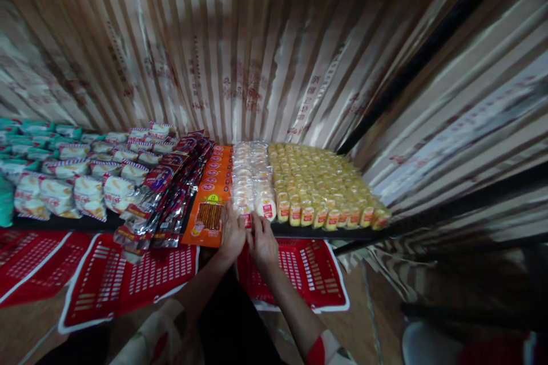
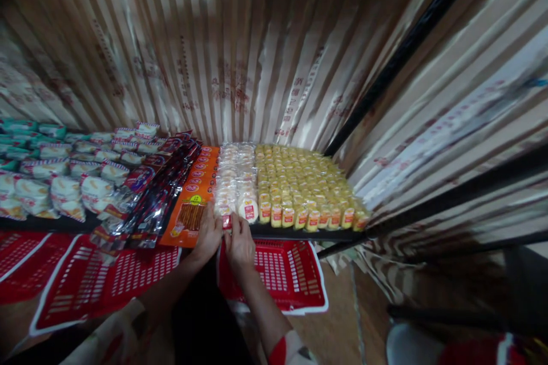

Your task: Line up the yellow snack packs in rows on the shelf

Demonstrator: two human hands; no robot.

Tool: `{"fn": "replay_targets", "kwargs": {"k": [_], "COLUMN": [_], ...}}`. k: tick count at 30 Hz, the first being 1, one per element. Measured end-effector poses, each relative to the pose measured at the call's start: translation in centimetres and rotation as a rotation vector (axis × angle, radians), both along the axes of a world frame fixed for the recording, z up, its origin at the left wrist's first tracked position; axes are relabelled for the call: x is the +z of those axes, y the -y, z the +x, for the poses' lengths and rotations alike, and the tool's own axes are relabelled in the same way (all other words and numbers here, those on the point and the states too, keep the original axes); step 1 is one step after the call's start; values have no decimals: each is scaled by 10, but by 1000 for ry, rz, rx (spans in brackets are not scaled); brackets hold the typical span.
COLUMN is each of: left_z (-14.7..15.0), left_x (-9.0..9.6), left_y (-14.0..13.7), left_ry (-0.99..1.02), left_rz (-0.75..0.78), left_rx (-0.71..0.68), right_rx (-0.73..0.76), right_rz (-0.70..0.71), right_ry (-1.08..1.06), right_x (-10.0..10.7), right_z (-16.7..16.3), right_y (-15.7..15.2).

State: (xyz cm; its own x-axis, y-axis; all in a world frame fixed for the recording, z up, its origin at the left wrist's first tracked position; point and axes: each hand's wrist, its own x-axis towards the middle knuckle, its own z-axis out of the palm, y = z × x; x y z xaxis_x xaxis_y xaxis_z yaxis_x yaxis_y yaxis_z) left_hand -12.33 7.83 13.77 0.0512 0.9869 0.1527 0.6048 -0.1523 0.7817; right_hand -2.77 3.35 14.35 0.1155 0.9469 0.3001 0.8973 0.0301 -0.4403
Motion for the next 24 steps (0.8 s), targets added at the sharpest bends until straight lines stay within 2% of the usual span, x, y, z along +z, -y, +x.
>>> {"fn": "replay_targets", "kwargs": {"k": [4,9,16,21,24], "left_z": [10,13,13,15,17], "left_x": [8,14,9,3,2], "left_y": [-1,-5,-13,-17,-20], "left_ry": [31,26,75,172,216], "left_rz": [-17,47,71,84,75], "left_rx": [80,63,111,133,133], "right_rx": [-10,30,101,20,31], "right_rz": [1,33,126,284,316], "right_ry": [-14,-90,-206,-95,-14], "right_x": [-6,-16,-17,-15,-18], "right_z": [4,8,13,25,30], "right_y": [-4,-8,-5,0,1]}}
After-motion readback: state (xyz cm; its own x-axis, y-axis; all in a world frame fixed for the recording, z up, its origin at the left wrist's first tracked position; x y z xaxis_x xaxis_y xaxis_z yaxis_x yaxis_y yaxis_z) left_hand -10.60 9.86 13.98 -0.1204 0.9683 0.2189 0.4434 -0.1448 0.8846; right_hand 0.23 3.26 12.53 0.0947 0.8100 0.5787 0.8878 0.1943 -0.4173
